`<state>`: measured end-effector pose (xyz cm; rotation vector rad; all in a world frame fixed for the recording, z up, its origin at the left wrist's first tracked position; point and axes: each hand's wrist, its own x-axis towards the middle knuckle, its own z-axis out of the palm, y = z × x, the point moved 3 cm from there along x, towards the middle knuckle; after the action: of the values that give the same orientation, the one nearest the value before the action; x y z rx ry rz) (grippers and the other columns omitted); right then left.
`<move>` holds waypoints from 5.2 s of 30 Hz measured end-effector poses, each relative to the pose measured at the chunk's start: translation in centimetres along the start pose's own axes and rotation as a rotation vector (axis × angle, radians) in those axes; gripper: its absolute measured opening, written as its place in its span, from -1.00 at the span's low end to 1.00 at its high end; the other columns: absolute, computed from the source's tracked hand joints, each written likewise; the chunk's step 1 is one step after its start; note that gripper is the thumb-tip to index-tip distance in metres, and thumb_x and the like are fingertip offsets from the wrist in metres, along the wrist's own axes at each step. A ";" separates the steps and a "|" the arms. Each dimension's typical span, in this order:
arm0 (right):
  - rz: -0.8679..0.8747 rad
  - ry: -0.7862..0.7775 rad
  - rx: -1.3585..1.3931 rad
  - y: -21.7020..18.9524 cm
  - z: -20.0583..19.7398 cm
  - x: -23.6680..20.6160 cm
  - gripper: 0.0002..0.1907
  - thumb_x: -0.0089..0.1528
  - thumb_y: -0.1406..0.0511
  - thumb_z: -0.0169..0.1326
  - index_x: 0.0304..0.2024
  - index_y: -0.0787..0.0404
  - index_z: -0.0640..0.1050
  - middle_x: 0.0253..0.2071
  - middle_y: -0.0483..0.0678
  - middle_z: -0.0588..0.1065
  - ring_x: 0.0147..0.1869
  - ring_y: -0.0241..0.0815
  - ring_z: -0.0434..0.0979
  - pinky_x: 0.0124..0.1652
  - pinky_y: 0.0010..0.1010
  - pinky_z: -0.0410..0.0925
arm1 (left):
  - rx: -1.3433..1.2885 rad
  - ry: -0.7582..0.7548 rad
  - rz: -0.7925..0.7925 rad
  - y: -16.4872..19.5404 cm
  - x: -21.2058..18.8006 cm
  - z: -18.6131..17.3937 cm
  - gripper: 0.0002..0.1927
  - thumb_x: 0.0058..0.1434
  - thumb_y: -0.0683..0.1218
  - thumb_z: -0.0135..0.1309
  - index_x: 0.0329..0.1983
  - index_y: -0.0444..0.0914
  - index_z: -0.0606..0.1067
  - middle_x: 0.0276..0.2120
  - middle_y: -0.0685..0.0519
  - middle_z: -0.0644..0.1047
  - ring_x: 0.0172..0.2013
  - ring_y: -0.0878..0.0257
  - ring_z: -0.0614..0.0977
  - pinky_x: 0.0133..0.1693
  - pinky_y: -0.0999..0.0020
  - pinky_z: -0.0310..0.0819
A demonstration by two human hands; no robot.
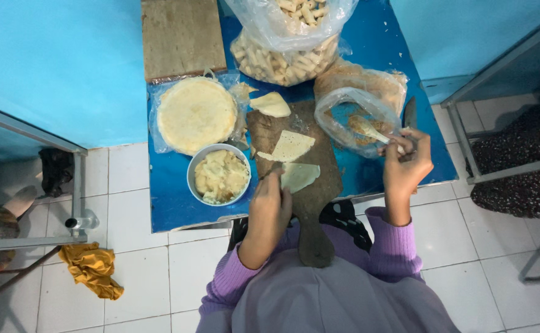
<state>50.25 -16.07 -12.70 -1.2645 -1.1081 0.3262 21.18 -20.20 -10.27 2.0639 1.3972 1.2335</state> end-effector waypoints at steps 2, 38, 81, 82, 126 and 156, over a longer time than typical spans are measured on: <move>-0.007 -0.001 0.043 -0.4 0.1 -0.2 -0.72 0.36 0.64 0.00 0.08 0.39 0.34 -0.07 0.19 0.59 -0.21 -0.23 0.64 -0.20 -0.46 0.52 | 0.034 0.031 -0.001 0.0 0.1 0.0 -0.60 0.20 -0.29 0.08 0.12 -0.41 0.37 -0.07 -0.28 0.56 -0.07 -0.23 0.58 -0.06 0.02 0.47; -0.598 -0.461 -0.156 -1.6 2.8 -7.5 -0.74 0.20 0.58 0.17 -0.11 0.27 0.50 -0.09 0.09 0.64 -0.02 0.06 0.71 -0.10 -0.32 0.55 | -0.240 0.137 -0.127 -1.8 0.1 0.9 -0.73 0.32 -0.30 0.07 0.08 -0.39 0.44 -0.29 -0.10 0.52 -0.37 0.18 0.60 -0.32 0.34 0.51; -0.329 -0.381 -0.236 -6.7 9.3 -8.7 -0.47 0.19 0.51 0.25 0.18 0.25 0.39 -0.10 0.09 0.47 -0.15 -0.08 0.61 -0.20 -0.34 0.49 | -0.094 0.058 0.097 -1.1 0.6 1.0 -0.72 0.15 -0.37 0.16 -0.05 -0.42 0.49 -0.13 -0.18 0.49 -0.09 -0.17 0.54 -0.08 0.07 0.45; -0.359 -0.413 -0.251 -6.6 9.4 -8.9 -0.47 0.18 0.50 0.25 0.17 0.25 0.39 -0.10 0.10 0.47 -0.15 -0.04 0.61 -0.20 -0.30 0.48 | -0.097 0.059 0.088 -1.2 0.6 1.1 -0.71 0.16 -0.37 0.16 -0.04 -0.42 0.48 -0.13 -0.19 0.49 -0.08 -0.18 0.53 -0.07 0.06 0.44; -0.497 -0.844 -0.129 -6.7 8.7 -4.2 -0.57 0.16 0.42 0.25 0.07 0.25 0.49 -0.16 0.08 0.58 -0.11 0.09 0.65 -0.18 -0.23 0.49 | -0.037 -0.022 0.202 -0.4 1.6 -0.6 -0.78 0.09 -0.33 0.11 -0.16 -0.41 0.50 -0.16 -0.16 0.48 -0.11 -0.14 0.49 -0.09 0.08 0.42; -0.800 -0.666 -0.352 -7.3 10.8 -4.2 -0.60 0.13 0.42 0.25 0.03 0.16 0.57 -0.26 -0.09 0.46 -0.05 -0.09 0.50 0.24 0.03 0.28 | 0.120 0.112 0.060 -1.7 1.6 1.8 -0.86 0.29 -0.24 0.08 -0.10 -0.37 0.49 -0.20 -0.19 0.46 -0.15 -0.17 0.50 -0.11 0.02 0.42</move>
<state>36.97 -15.23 -9.43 -0.9095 -2.2116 -0.0816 21.89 -17.72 -11.65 2.1611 1.5027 1.3388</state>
